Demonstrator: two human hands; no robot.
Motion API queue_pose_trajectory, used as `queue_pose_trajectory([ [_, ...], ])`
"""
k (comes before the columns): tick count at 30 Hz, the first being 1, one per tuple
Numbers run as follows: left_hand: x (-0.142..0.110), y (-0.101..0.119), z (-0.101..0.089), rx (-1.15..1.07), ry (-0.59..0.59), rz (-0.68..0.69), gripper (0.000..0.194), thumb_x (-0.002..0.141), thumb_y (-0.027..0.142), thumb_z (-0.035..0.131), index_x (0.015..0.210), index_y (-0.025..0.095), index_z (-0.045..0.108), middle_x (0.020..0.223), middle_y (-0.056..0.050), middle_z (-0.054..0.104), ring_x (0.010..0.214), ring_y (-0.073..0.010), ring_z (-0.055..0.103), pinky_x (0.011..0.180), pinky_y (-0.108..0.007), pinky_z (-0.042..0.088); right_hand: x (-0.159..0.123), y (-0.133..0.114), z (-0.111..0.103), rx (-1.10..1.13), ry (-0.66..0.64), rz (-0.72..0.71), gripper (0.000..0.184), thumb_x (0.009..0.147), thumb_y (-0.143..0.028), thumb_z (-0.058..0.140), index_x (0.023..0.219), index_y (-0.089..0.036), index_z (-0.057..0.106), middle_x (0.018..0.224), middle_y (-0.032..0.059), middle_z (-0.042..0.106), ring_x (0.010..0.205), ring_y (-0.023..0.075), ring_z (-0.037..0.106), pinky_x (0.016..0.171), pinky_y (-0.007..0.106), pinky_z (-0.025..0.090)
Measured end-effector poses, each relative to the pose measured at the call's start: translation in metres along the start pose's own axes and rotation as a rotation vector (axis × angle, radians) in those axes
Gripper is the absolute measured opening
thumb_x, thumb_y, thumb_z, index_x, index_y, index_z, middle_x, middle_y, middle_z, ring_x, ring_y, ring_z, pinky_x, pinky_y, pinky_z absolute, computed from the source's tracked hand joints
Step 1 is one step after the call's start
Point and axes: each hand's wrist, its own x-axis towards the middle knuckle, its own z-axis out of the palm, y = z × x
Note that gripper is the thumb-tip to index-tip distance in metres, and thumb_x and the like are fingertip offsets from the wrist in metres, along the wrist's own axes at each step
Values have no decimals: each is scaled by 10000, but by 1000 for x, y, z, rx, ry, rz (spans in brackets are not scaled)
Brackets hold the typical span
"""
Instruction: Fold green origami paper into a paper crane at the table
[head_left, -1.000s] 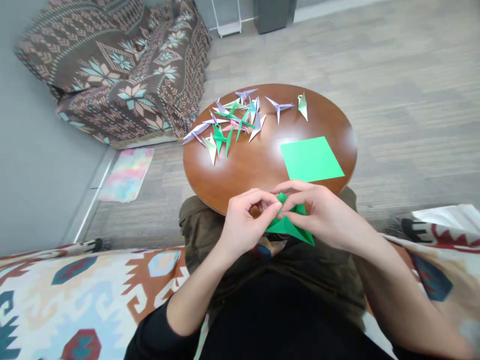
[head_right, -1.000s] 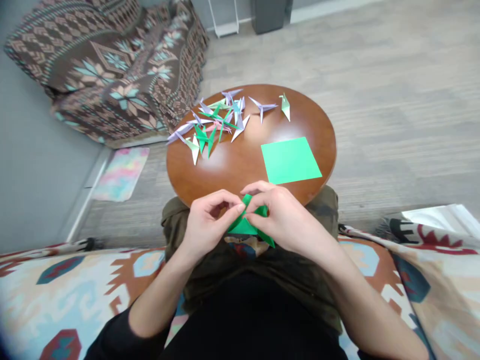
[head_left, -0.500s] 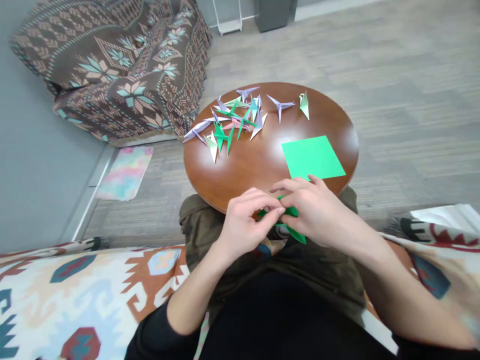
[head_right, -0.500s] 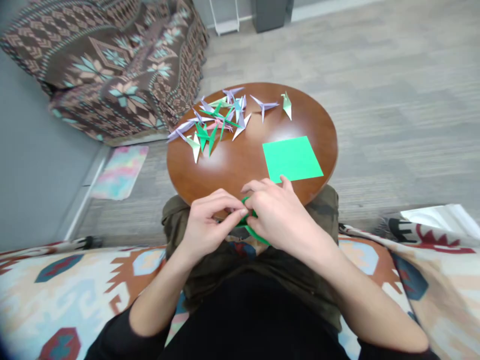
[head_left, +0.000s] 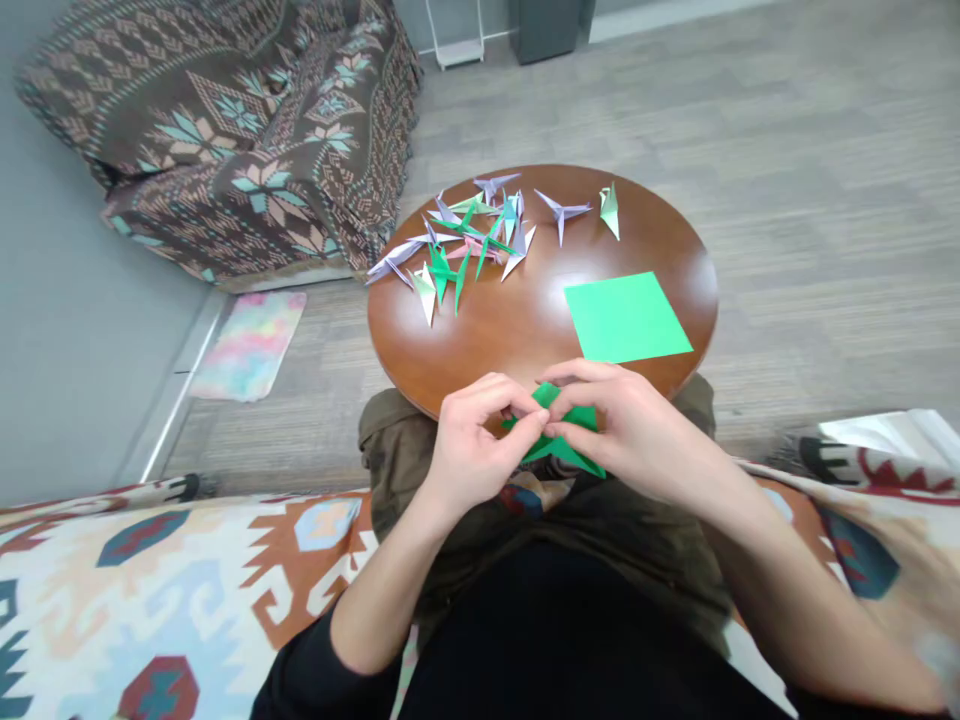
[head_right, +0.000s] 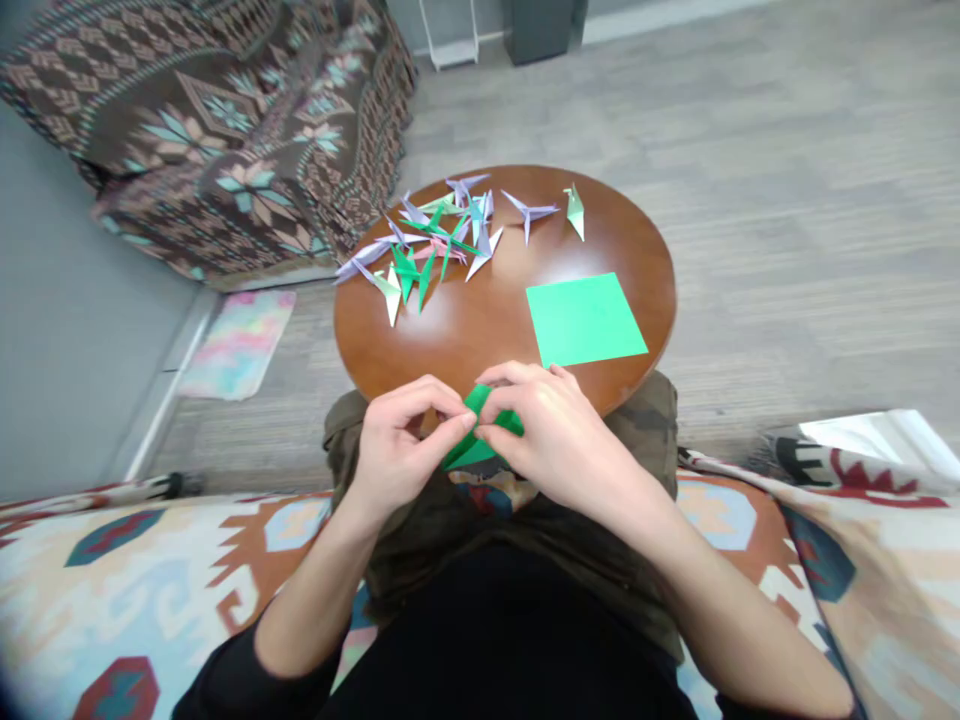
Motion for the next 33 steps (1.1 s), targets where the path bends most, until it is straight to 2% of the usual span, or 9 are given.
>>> queue_pose_trajectory([
  [4,-2,-1,1,-47,0,9,161,927,226,751,768,200,758,761,-31,755,706,-169,662,698,-303,524,0,2,1,160,43,-31,152,900,-137,685,807,-223,770,1317,107,755,1190,291,735,1048,463,525],
  [10,-5,-2,5,23,65,150,159,963,245,737,813,198,763,789,-29,776,762,-169,683,783,-310,547,3,0,1,132,-53,-27,183,847,-84,644,781,-211,757,1278,114,759,1189,309,721,1039,476,517],
  [15,-10,-25,1,-228,398,-38,320,1037,448,591,1227,222,714,1231,-112,748,1114,-227,705,928,-341,574,6,4,9,375,178,40,162,779,-81,663,701,-213,716,1238,112,760,1168,280,722,1005,430,541],
  [17,-15,-36,4,-468,306,-146,443,942,454,711,1319,230,648,1258,-113,736,1095,-227,719,918,-329,582,8,7,17,568,288,90,122,760,-108,691,711,-214,726,1244,109,758,1178,270,717,947,390,569],
  [20,-23,-46,12,-692,130,-299,431,940,497,714,1239,190,670,1115,-115,763,963,-224,740,851,-333,591,12,12,28,788,377,147,86,748,-163,761,686,-209,725,1240,104,755,1112,246,730,871,352,589],
  [24,-22,-49,15,-596,285,-320,360,907,535,774,974,187,710,844,-25,716,735,-152,650,710,-259,533,14,15,35,784,412,153,96,736,-164,764,673,-209,708,1230,104,751,1048,233,735,836,345,595],
  [29,-4,-42,-9,-290,339,-225,278,897,435,804,824,176,734,752,-16,695,704,-143,624,710,-248,517,9,17,34,479,297,65,87,761,-174,762,697,-213,720,1199,138,731,1160,302,719,962,427,581],
  [32,-6,-27,-20,-288,473,-96,208,945,368,752,835,191,756,763,-10,676,686,-126,590,682,-233,498,11,24,36,429,416,64,169,777,-187,771,646,-221,670,1176,129,749,1147,303,723,1031,465,552],
  [33,-10,-20,-19,-365,400,-93,246,980,375,702,833,190,772,755,-21,676,660,-124,575,630,-230,480,12,27,38,475,491,82,186,787,-206,774,638,-223,665,1165,123,757,1131,295,729,1037,467,549],
])
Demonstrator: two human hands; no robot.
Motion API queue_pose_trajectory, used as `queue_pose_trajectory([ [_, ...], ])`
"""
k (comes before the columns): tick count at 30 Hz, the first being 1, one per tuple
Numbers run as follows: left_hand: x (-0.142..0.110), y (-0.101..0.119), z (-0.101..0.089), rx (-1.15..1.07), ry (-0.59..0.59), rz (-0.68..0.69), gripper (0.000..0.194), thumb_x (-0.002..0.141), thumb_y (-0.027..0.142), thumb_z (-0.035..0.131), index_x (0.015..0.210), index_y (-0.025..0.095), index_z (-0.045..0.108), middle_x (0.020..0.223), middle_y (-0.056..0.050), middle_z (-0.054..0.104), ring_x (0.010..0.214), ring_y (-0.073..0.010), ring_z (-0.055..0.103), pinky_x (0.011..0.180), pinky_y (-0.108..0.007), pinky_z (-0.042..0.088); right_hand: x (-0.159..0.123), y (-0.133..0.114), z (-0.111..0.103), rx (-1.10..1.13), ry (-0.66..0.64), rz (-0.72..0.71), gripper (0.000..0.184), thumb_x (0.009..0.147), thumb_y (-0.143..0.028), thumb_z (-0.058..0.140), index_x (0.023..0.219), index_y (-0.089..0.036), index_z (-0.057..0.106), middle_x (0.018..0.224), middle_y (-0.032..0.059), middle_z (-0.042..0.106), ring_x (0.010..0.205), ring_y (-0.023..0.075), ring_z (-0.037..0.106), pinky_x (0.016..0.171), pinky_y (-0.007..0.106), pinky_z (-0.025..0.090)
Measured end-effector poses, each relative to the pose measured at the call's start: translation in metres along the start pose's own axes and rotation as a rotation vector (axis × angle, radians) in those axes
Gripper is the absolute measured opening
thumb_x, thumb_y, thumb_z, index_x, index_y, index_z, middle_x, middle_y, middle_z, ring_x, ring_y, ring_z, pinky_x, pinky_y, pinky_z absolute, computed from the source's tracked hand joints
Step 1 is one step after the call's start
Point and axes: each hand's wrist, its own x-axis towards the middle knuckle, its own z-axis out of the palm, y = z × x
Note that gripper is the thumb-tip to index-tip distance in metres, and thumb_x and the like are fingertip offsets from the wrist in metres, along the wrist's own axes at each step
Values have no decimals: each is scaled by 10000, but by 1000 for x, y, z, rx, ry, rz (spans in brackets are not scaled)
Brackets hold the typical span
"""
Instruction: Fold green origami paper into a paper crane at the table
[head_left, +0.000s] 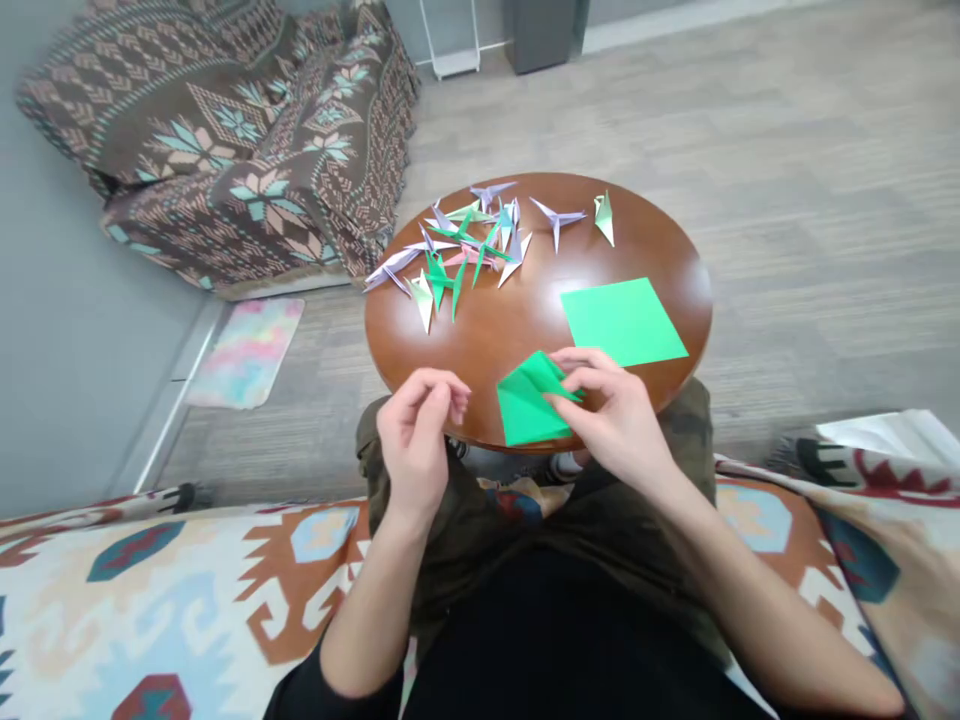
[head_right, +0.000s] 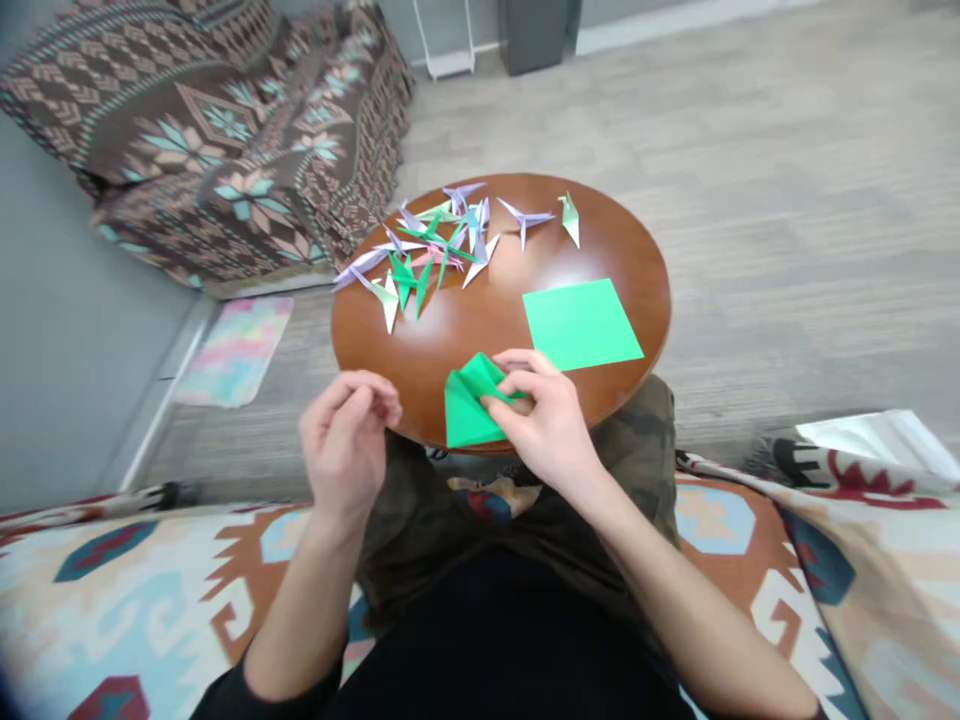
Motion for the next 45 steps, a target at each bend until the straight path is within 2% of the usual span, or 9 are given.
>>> queue_pose_trajectory([
  [3,-24,11,18,-84,-520,-366,242,983,349,689,926,162,833,838,-94,771,700,-160,669,617,-247,536,6,7,4,185,211,69,187,785,-256,799,633,-231,693,1143,106,779,1121,287,736,1002,455,568],
  [4,-31,10,27,-112,-612,-493,226,964,339,712,1014,155,834,933,-120,802,735,-171,701,646,-262,570,7,8,6,230,248,90,179,773,-264,813,632,-232,707,1142,105,786,1138,293,734,989,452,575],
  [7,-41,-3,57,-231,-401,-557,285,901,355,777,1102,153,794,950,-100,799,687,-146,681,609,-250,577,8,4,13,297,291,111,167,749,-269,842,631,-233,730,1213,113,787,1225,316,715,1025,466,569],
  [11,-29,-23,83,-435,-42,-495,241,840,334,843,769,158,695,624,8,658,544,-95,583,543,-201,507,3,-3,22,328,311,87,163,765,-240,833,631,-236,741,1337,106,750,1347,319,659,1178,496,473],
  [14,-19,-23,93,-623,110,-437,229,812,318,863,951,185,739,925,-50,783,903,-190,741,845,-306,616,-3,-3,32,351,322,112,164,779,-243,833,641,-240,745,1309,103,754,1370,315,638,1201,501,454],
  [17,-15,-18,96,-708,133,-447,261,831,350,837,1039,206,775,1173,-93,796,1197,-282,719,1055,-408,595,-7,-1,42,417,302,140,131,797,-271,831,691,-237,762,1300,111,746,1354,310,643,1157,484,497],
  [23,-17,-17,96,-774,112,-542,179,917,357,729,1024,229,792,1239,-97,790,1321,-344,675,1088,-474,606,-10,-7,51,434,322,116,87,807,-259,824,737,-222,788,1348,136,711,1329,312,655,1103,456,526],
  [35,-6,-22,98,-697,286,-470,203,742,290,847,868,210,709,979,-59,787,955,-229,757,922,-344,615,-11,-8,51,409,364,92,136,812,-265,831,697,-217,777,1306,125,724,1268,298,696,1157,492,508],
  [45,5,-14,89,-653,346,-397,247,727,212,865,947,183,755,1025,-73,836,999,-246,810,1019,-422,603,-27,4,44,334,379,124,176,884,-321,800,756,-215,743,1283,134,711,1161,264,718,1091,506,552],
])
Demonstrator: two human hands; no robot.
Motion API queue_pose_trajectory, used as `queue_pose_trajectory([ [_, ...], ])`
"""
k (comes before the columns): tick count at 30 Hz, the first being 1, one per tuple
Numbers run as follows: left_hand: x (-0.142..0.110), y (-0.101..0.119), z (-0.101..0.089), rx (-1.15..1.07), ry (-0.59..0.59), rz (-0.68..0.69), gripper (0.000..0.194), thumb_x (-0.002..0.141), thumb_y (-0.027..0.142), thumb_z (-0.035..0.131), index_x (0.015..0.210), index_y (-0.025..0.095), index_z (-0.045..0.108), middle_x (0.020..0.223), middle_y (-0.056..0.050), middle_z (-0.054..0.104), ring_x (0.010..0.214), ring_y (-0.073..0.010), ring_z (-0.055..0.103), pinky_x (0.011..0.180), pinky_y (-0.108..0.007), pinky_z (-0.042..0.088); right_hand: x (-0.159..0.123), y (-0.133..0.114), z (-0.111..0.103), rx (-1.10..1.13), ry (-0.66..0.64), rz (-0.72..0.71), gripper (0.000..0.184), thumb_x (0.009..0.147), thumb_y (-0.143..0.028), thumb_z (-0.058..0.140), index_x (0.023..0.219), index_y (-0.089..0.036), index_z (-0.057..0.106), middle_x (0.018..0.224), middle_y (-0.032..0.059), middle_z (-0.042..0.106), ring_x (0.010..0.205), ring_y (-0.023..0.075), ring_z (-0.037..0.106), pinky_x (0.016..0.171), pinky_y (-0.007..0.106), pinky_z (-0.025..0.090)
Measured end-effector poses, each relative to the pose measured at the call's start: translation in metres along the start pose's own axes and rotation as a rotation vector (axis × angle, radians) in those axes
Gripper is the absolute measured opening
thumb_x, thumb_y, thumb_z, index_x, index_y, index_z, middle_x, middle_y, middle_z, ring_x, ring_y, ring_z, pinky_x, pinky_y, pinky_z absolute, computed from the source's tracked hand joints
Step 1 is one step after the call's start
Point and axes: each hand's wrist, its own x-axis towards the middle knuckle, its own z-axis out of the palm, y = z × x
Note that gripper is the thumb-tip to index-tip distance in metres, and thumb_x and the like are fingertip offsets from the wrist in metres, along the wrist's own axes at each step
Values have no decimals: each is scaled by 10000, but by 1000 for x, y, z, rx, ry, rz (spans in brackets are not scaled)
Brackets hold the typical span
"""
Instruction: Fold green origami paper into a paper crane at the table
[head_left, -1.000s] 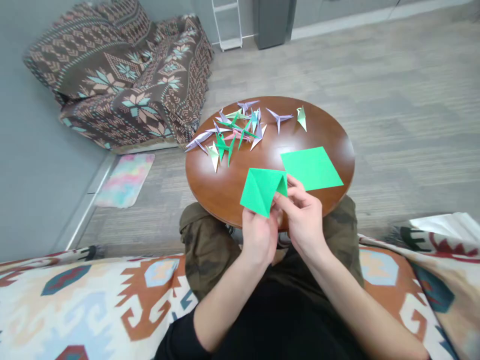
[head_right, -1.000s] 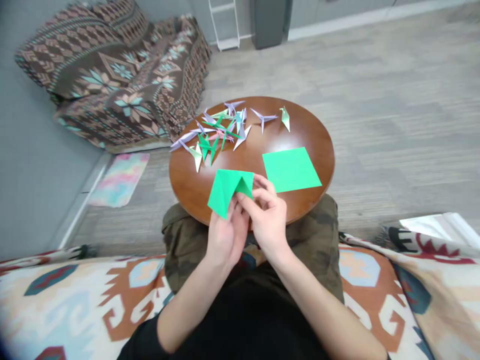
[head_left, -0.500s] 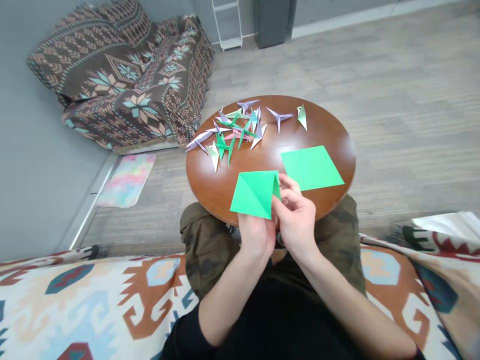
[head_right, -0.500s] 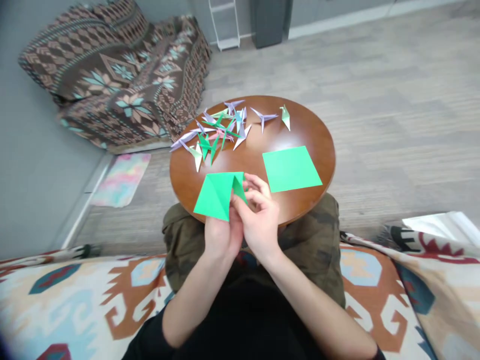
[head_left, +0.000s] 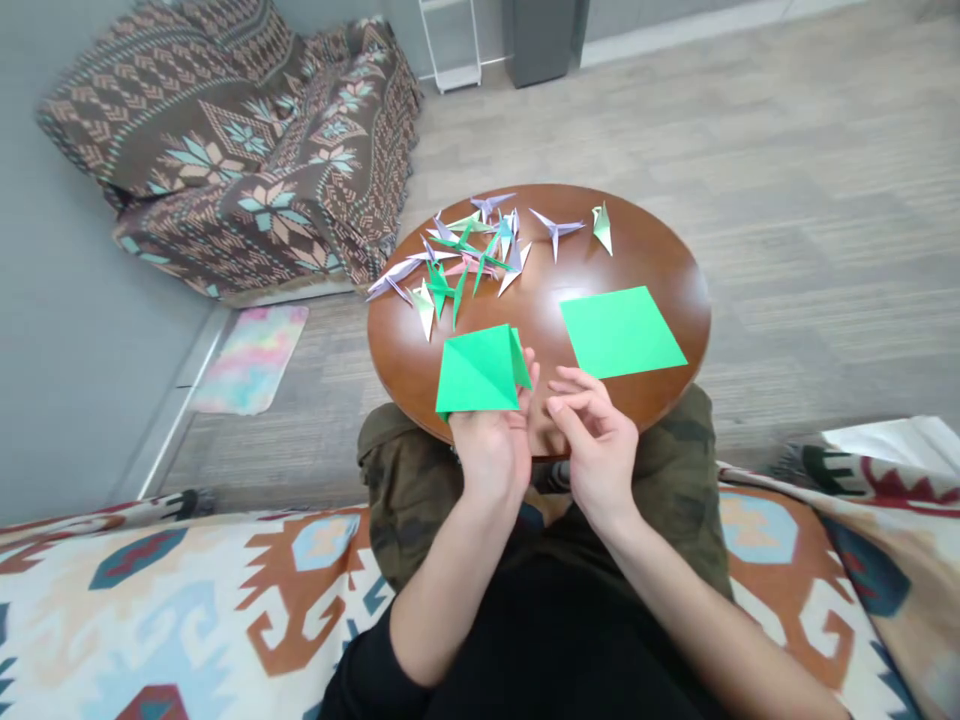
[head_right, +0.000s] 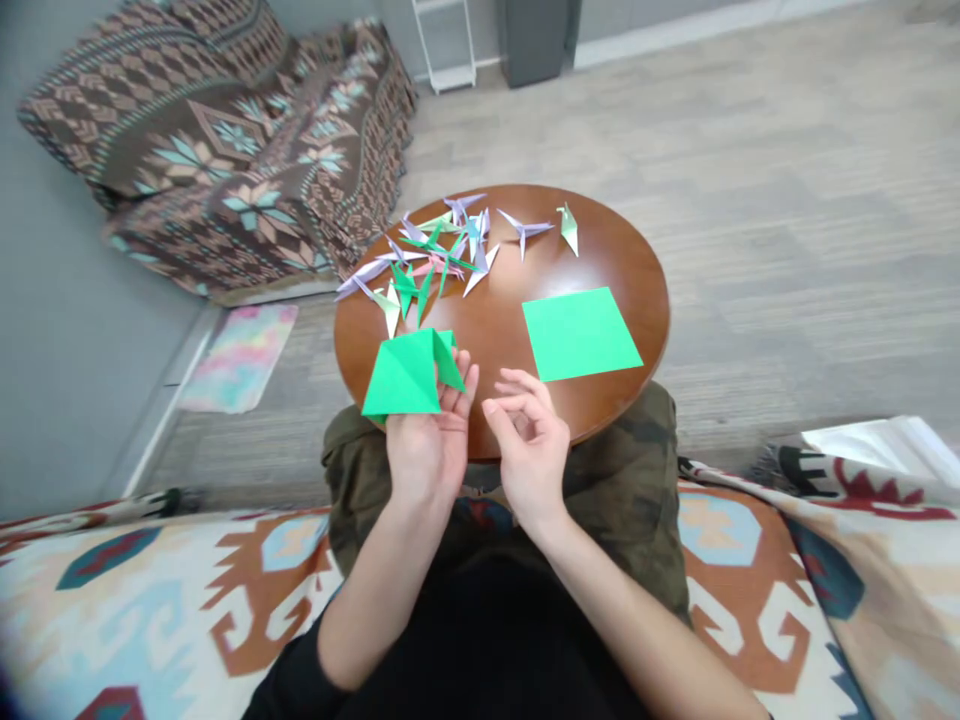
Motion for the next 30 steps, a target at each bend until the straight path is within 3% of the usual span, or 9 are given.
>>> queue_pose_trajectory([
  [13,-7,-9,-5,101,-34,-9,311,626,251,948,887,201,787,958,-42,836,914,-232,793,879,-362,646,16,-2,-2,-4,-135,-98,63,905,-271,760,861,-232,739,1290,125,682,1255,278,688,1071,463,573],
  [15,-15,-4,-17,197,-150,-155,340,675,322,958,950,202,796,978,-57,834,901,-231,787,828,-351,646,24,-3,-10,-4,-119,-126,60,902,-255,748,852,-235,722,1277,123,687,1251,273,683,1054,455,577],
  [18,-29,18,-40,516,-506,-512,317,836,438,868,886,128,826,838,-130,815,731,-227,770,679,-320,622,39,-9,-30,-132,-177,-226,88,899,-249,767,832,-246,709,1169,95,729,1193,271,691,1076,477,540],
  [19,-31,29,-46,602,-547,-454,344,894,457,811,806,125,820,750,-125,790,627,-195,724,592,-281,575,43,-12,-37,-178,-203,-269,87,900,-238,765,836,-251,707,1134,84,740,1164,267,694,1069,474,531],
  [21,-28,50,-54,656,-408,5,326,980,400,724,758,173,799,731,-73,762,608,-142,671,594,-231,535,50,-19,-48,-272,-317,-312,94,901,-212,754,834,-252,702,1129,76,747,1116,261,705,1051,462,523],
  [22,-23,59,-55,659,-305,244,162,959,346,758,900,209,822,909,-72,802,795,-167,738,747,-243,579,53,-24,-51,-304,-377,-318,94,897,-209,753,830,-252,703,1139,77,748,1110,264,708,1045,459,524],
  [24,-6,71,-51,685,-269,437,544,767,258,934,1283,284,764,1426,-95,713,1360,-281,643,1116,-340,515,55,-33,-54,-351,-512,-326,90,901,-220,751,827,-254,712,1202,80,741,1163,282,700,1067,468,514],
  [27,21,74,-45,757,-449,160,914,553,161,1026,1398,290,701,1506,-137,668,1466,-363,567,1150,-414,498,55,-47,-54,-431,-656,-338,72,884,-206,755,836,-251,726,1329,93,689,1280,310,650,1106,484,496],
  [30,32,66,-44,746,-608,-165,685,654,217,984,1299,236,753,1124,-123,824,1034,-309,783,917,-392,605,53,-53,-53,-504,-732,-340,77,886,-188,741,845,-251,723,1369,96,662,1305,309,633,1117,482,489],
])
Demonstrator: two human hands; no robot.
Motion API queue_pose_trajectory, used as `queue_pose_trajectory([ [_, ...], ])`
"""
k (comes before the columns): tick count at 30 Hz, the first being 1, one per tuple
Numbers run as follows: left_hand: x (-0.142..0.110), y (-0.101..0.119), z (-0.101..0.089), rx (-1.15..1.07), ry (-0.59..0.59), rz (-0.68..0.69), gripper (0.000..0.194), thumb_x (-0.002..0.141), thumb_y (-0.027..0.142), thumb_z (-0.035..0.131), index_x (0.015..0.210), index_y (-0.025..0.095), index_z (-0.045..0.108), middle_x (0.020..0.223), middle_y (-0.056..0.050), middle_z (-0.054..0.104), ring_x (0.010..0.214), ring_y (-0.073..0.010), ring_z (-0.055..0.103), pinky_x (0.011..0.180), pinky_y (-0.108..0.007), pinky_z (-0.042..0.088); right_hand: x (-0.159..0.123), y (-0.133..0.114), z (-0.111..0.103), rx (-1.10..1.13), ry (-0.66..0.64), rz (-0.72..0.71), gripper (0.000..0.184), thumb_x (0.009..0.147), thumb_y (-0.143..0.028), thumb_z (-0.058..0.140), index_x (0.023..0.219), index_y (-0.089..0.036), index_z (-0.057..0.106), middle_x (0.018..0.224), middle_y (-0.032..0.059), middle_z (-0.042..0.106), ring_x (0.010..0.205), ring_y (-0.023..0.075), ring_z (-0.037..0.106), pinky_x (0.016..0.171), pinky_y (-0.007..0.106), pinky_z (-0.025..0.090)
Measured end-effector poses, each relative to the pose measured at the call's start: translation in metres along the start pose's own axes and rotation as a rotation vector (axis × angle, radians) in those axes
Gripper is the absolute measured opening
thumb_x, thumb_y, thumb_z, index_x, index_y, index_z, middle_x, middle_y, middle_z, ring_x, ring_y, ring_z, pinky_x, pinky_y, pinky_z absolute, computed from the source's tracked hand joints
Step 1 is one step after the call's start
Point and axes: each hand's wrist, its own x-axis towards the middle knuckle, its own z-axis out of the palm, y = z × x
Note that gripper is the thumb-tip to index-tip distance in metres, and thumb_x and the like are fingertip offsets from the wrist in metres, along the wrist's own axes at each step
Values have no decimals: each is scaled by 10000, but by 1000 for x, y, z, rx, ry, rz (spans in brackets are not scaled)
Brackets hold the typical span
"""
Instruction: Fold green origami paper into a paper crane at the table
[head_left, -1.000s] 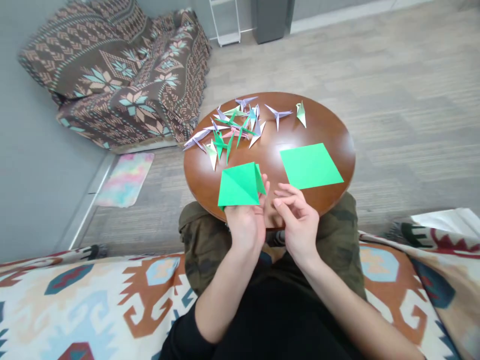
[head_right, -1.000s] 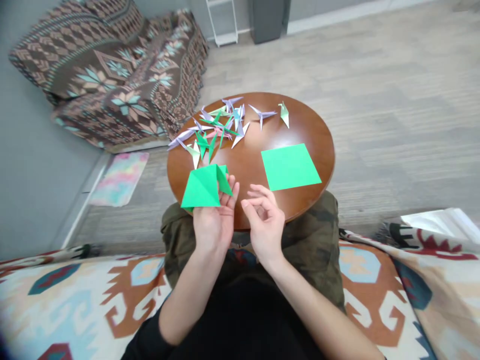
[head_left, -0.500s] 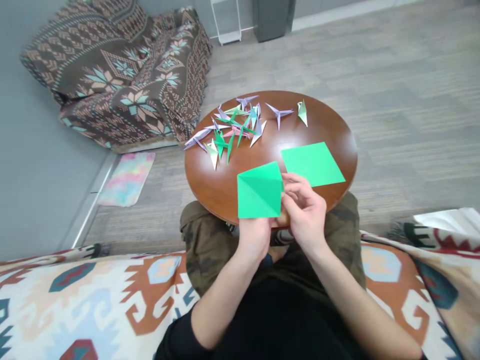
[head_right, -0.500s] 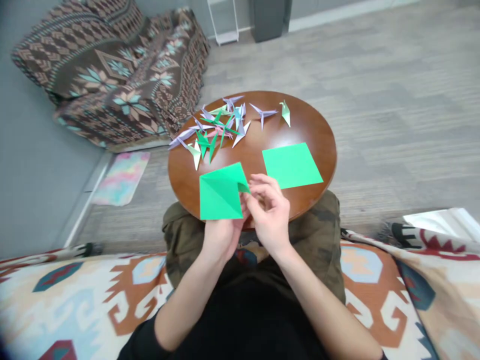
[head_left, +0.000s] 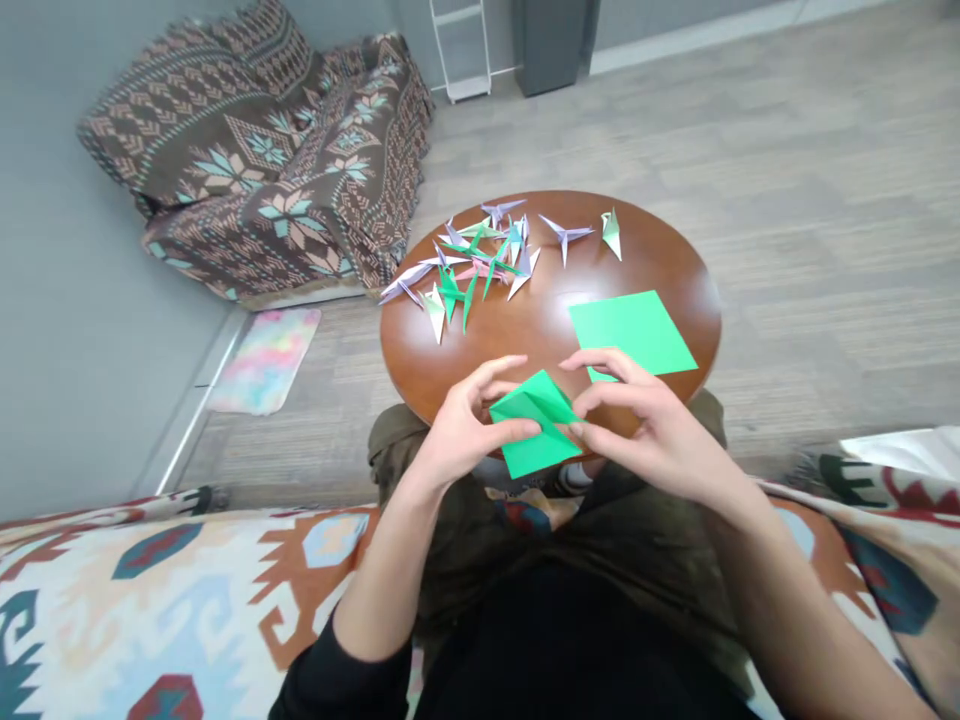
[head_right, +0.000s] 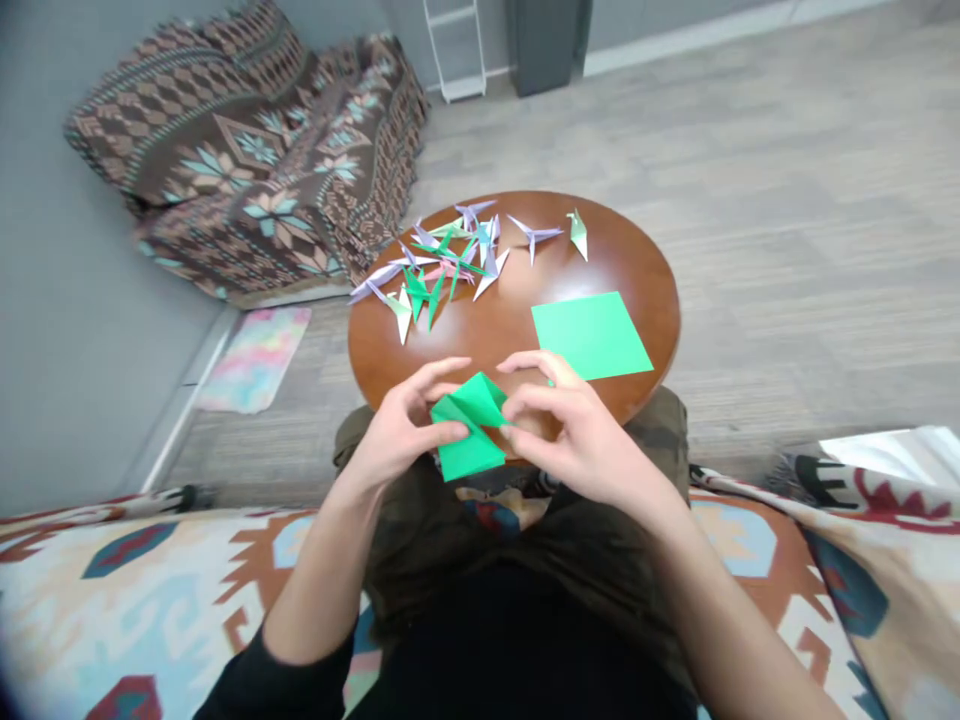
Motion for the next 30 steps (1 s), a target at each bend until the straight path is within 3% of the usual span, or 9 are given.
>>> queue_pose_trajectory([
  [3,-2,-9,10,-38,69,41,381,682,240,971,1025,191,814,925,-64,818,837,-217,757,802,-303,593,-2,0,2,9,21,22,92,902,-172,714,847,-246,711,1345,96,689,1265,294,660,1081,462,511],
  [7,-10,-19,26,-144,176,52,361,649,264,999,890,182,742,807,-5,768,715,-146,689,709,-235,557,-3,1,10,125,160,78,124,946,-213,697,827,-246,713,1221,90,751,1213,281,691,1056,448,531],
  [10,-12,-26,31,-221,174,16,377,701,315,980,884,185,677,767,19,733,664,-115,655,666,-204,532,-2,1,14,176,215,95,116,953,-220,703,847,-249,739,1198,87,764,1194,276,703,1061,449,529],
  [15,-16,-33,32,-295,180,-4,423,715,323,972,893,201,608,700,60,657,594,-89,586,614,-186,491,1,-1,12,153,194,78,89,904,-185,752,850,-251,778,1258,84,766,1226,286,706,1079,455,527],
  [19,-17,-30,37,-245,168,34,447,653,278,998,965,206,685,742,41,683,622,-109,601,612,-201,493,3,-6,10,105,206,74,124,875,-147,740,810,-245,779,1253,82,768,1215,284,715,1059,448,545],
  [24,-17,-25,47,-162,292,106,334,696,313,968,896,193,728,752,28,680,637,-111,592,618,-210,491,3,-11,13,101,281,96,96,906,-171,737,865,-247,780,1283,90,741,1190,267,717,1077,456,541],
  [30,-21,-19,52,-142,369,117,329,698,309,965,854,195,699,701,40,647,595,-102,557,577,-200,474,-3,-14,11,222,311,155,121,988,-347,727,1076,-273,761,1281,91,748,1332,302,647,1131,482,495],
])
